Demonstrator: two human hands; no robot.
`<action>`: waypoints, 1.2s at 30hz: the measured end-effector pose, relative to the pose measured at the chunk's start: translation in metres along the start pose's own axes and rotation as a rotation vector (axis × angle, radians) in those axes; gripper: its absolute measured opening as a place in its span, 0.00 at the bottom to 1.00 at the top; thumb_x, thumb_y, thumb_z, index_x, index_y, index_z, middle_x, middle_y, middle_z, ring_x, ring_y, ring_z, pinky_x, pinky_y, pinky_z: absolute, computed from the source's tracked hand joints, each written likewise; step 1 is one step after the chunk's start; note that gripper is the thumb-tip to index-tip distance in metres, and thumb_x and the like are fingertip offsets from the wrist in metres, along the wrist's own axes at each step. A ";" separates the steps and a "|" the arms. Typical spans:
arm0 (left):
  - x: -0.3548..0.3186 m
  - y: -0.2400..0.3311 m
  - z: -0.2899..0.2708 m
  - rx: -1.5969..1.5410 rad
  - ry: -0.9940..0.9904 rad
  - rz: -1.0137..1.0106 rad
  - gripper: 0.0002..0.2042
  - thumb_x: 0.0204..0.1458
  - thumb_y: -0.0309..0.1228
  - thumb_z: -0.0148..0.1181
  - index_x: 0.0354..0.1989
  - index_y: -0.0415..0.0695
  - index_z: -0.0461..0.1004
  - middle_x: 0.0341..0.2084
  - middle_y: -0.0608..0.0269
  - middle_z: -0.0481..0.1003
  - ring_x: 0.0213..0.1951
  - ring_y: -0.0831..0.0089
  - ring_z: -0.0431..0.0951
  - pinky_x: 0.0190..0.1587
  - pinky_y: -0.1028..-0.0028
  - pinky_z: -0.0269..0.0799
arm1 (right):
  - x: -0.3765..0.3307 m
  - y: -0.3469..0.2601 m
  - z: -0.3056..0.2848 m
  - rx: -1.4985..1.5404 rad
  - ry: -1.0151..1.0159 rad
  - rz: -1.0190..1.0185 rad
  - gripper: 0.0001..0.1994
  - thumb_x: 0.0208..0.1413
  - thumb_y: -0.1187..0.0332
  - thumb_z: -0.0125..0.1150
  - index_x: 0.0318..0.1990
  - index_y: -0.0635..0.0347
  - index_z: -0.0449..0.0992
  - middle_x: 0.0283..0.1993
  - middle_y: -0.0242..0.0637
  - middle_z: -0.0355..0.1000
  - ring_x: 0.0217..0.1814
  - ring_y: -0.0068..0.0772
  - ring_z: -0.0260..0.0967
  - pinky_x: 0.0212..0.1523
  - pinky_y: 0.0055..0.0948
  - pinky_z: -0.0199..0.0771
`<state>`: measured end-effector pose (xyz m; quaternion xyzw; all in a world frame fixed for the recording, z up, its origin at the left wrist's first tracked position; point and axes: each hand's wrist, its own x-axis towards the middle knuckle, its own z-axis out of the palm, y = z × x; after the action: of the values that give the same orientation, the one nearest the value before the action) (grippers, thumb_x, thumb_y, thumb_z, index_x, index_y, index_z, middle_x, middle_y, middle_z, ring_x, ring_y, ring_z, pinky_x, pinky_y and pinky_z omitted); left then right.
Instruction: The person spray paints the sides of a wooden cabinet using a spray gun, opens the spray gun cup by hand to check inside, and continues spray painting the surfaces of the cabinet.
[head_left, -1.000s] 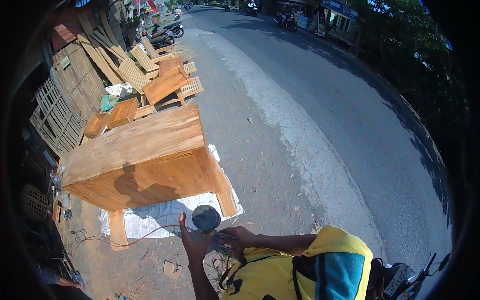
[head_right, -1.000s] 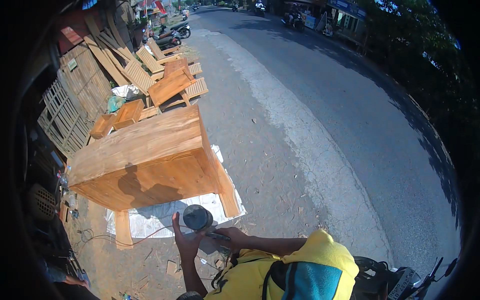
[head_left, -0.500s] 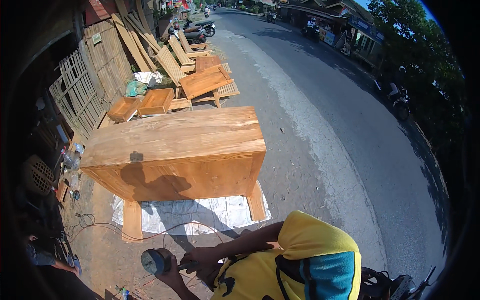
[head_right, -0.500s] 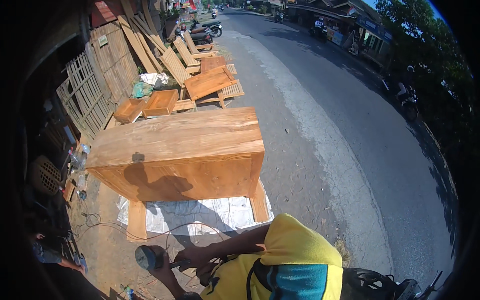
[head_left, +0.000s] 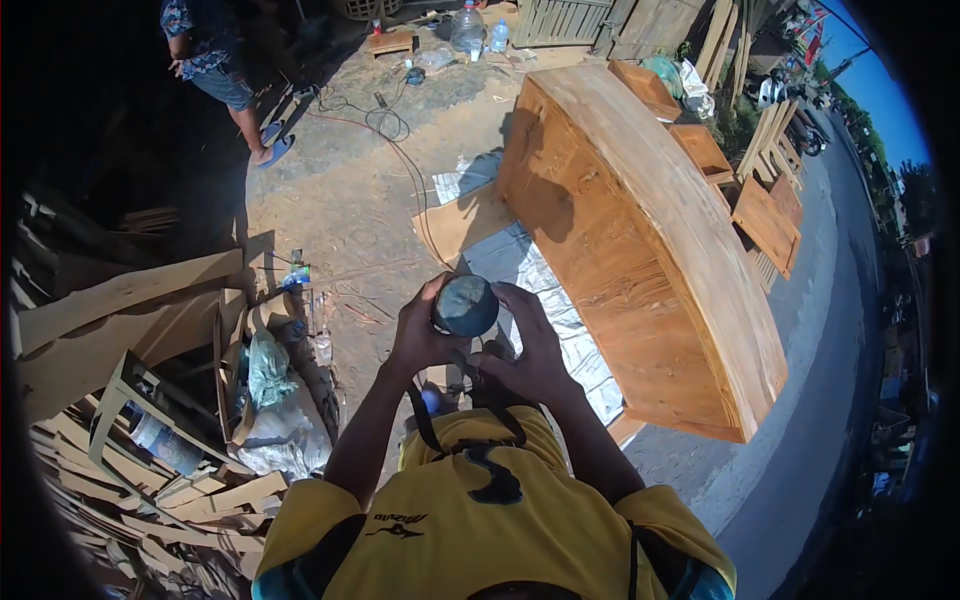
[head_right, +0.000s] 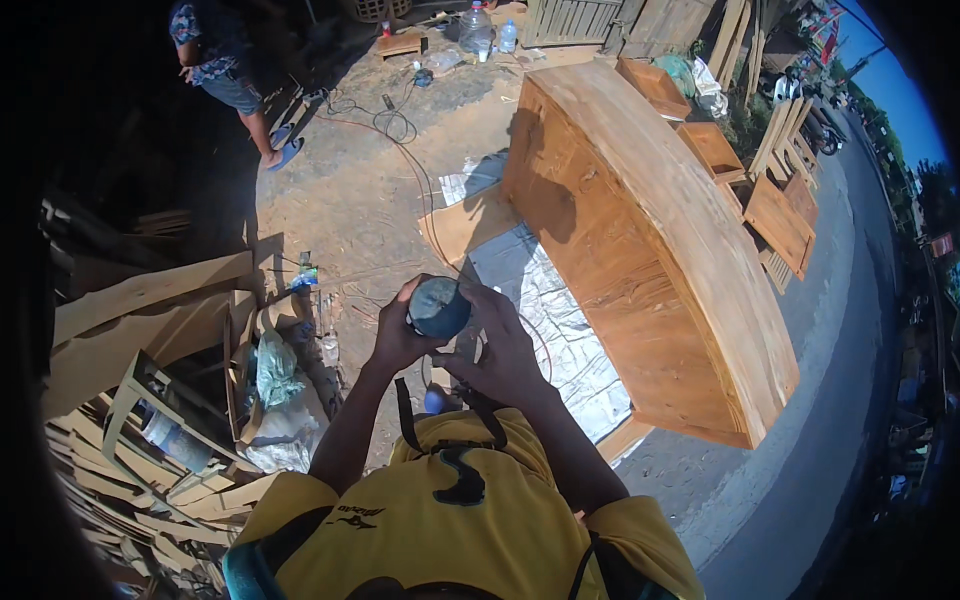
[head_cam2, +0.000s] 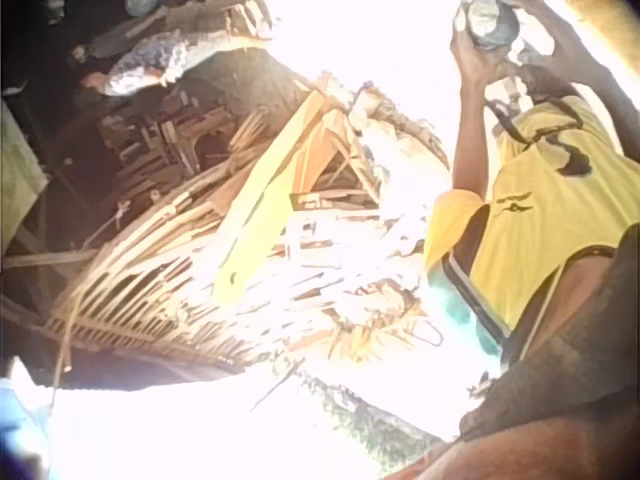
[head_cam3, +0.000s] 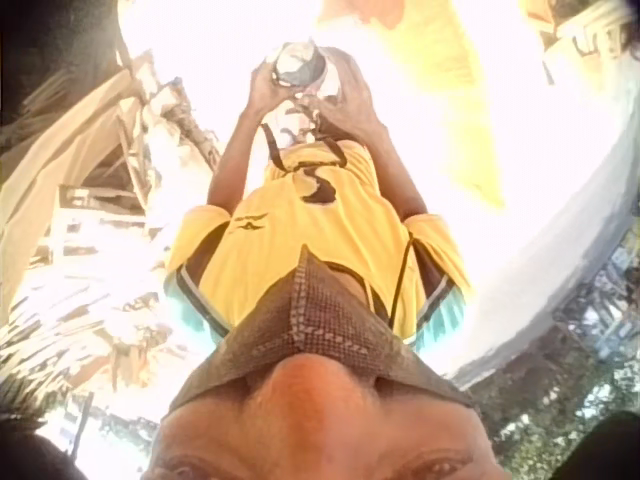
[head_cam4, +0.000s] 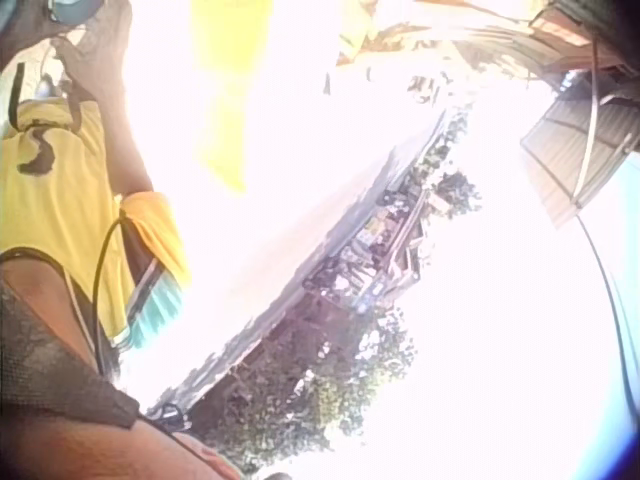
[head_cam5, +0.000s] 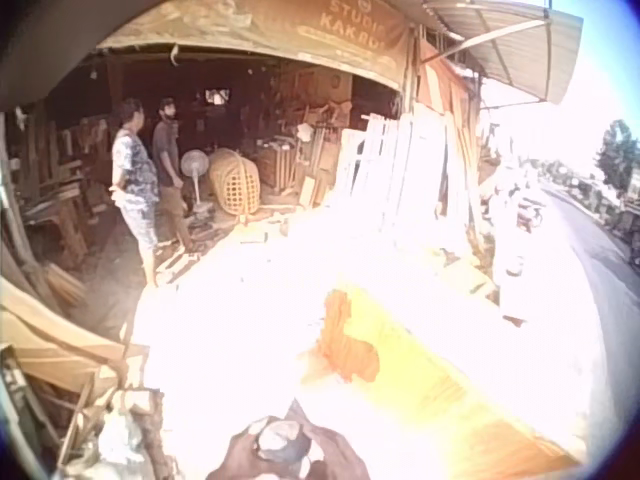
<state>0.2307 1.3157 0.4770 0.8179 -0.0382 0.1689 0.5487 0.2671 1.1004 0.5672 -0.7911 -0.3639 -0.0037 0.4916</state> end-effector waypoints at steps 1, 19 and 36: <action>0.009 -0.007 -0.004 -0.008 -0.005 -0.009 0.50 0.33 0.28 0.84 0.71 0.45 0.64 0.58 0.50 0.78 0.59 0.56 0.81 0.60 0.62 0.78 | 0.024 -0.004 0.008 -0.113 -0.003 -0.050 0.47 0.44 0.56 0.83 0.71 0.60 0.65 0.67 0.53 0.66 0.67 0.55 0.69 0.62 0.45 0.76; 0.324 -0.118 -0.052 -0.054 0.339 -0.295 0.38 0.41 0.33 0.80 0.65 0.43 0.72 0.53 0.49 0.81 0.57 0.62 0.83 0.58 0.64 0.78 | 0.418 0.171 0.005 -0.117 -0.177 -0.424 0.39 0.37 0.57 0.87 0.57 0.67 0.78 0.53 0.47 0.69 0.56 0.52 0.72 0.55 0.44 0.76; 0.631 -0.312 -0.144 -0.154 0.010 -0.097 0.57 0.32 0.31 0.88 0.75 0.42 0.56 0.62 0.50 0.75 0.64 0.59 0.77 0.66 0.60 0.74 | 0.656 0.386 -0.014 0.574 0.149 0.356 0.29 0.59 0.69 0.73 0.66 0.65 0.71 0.58 0.39 0.76 0.55 0.26 0.76 0.54 0.28 0.78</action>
<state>0.8671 1.6474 0.4505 0.7734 -0.0085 0.1426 0.6176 0.9776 1.3675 0.5142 -0.6693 -0.1694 0.1267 0.7122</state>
